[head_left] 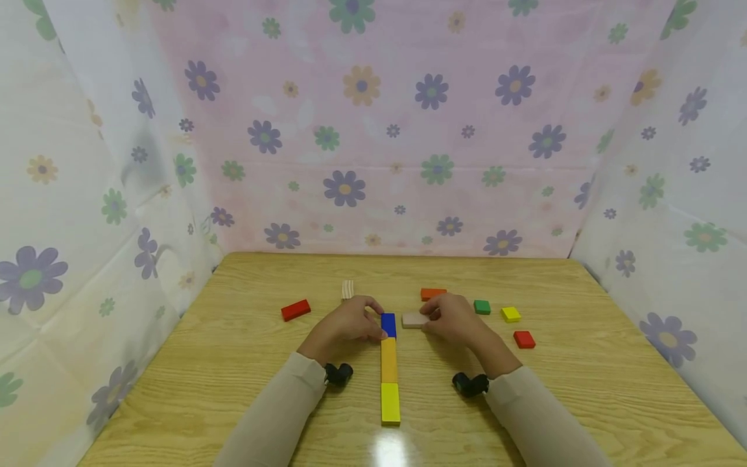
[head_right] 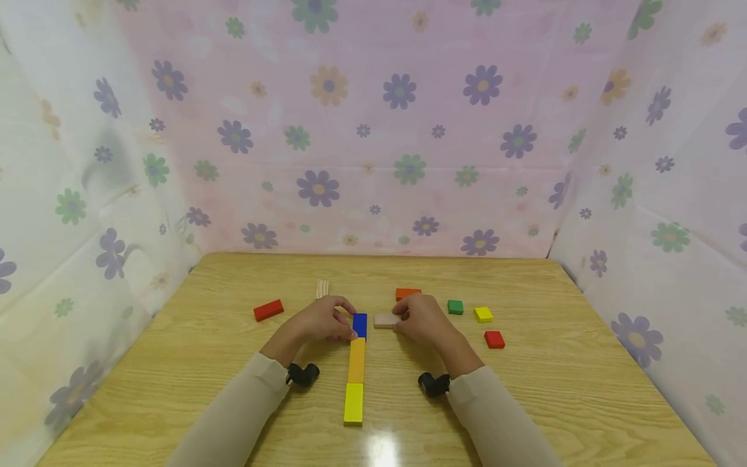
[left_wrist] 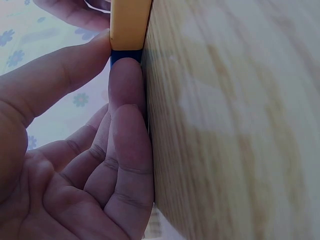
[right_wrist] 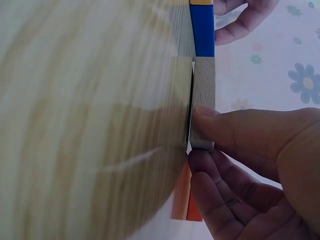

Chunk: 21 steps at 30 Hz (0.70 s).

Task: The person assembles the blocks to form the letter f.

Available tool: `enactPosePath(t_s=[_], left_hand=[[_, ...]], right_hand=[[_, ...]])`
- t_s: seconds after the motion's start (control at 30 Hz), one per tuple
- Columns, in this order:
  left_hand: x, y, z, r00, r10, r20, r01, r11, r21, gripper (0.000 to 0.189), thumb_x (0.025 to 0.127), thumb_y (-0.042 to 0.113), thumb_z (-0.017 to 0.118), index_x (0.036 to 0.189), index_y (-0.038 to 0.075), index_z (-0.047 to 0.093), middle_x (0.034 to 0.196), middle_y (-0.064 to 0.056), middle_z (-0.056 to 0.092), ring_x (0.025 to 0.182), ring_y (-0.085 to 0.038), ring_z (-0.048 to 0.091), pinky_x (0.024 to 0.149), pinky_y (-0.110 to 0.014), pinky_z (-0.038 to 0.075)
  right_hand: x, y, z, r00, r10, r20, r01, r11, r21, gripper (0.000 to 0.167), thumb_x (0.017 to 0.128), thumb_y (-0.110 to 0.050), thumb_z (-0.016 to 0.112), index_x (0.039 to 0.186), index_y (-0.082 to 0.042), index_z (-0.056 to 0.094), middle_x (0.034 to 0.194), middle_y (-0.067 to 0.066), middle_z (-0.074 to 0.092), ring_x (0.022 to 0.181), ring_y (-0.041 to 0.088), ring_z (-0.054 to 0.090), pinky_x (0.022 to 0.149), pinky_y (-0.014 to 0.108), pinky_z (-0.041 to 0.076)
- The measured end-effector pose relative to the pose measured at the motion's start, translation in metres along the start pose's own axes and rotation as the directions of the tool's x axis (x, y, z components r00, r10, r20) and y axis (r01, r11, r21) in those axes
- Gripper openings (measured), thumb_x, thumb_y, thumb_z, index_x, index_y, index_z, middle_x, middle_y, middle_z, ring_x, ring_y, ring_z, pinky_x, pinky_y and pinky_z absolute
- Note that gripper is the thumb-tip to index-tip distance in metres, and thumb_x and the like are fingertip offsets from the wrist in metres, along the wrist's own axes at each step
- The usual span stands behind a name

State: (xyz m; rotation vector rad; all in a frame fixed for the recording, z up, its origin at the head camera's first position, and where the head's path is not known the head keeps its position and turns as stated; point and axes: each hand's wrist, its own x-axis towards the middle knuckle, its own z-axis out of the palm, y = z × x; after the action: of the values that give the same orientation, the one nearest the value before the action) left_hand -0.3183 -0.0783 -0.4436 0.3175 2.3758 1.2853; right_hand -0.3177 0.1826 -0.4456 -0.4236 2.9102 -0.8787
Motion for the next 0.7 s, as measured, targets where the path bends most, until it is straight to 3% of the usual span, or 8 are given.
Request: enactPosePath(t_s=[0.7], left_hand=[[0.001, -0.001, -0.001, 1.0, 0.008, 0.012, -0.008, 1.0, -0.004, 0.044, 0.086, 0.014, 0.085, 0.123, 0.007, 0.062, 0.086, -0.006, 0.076, 0.076, -0.021, 0.071, 0.072, -0.033, 0.056]], right_hand=[[0.004, -0.012, 0.006, 1.0, 0.008, 0.017, -0.009, 0.999, 0.037, 0.024, 0.086, -0.011, 0.084, 0.11, -0.01, 0.079, 0.104, 0.003, 0.076, 0.093, 0.016, 0.07, 0.085, 0.039, 0.06]])
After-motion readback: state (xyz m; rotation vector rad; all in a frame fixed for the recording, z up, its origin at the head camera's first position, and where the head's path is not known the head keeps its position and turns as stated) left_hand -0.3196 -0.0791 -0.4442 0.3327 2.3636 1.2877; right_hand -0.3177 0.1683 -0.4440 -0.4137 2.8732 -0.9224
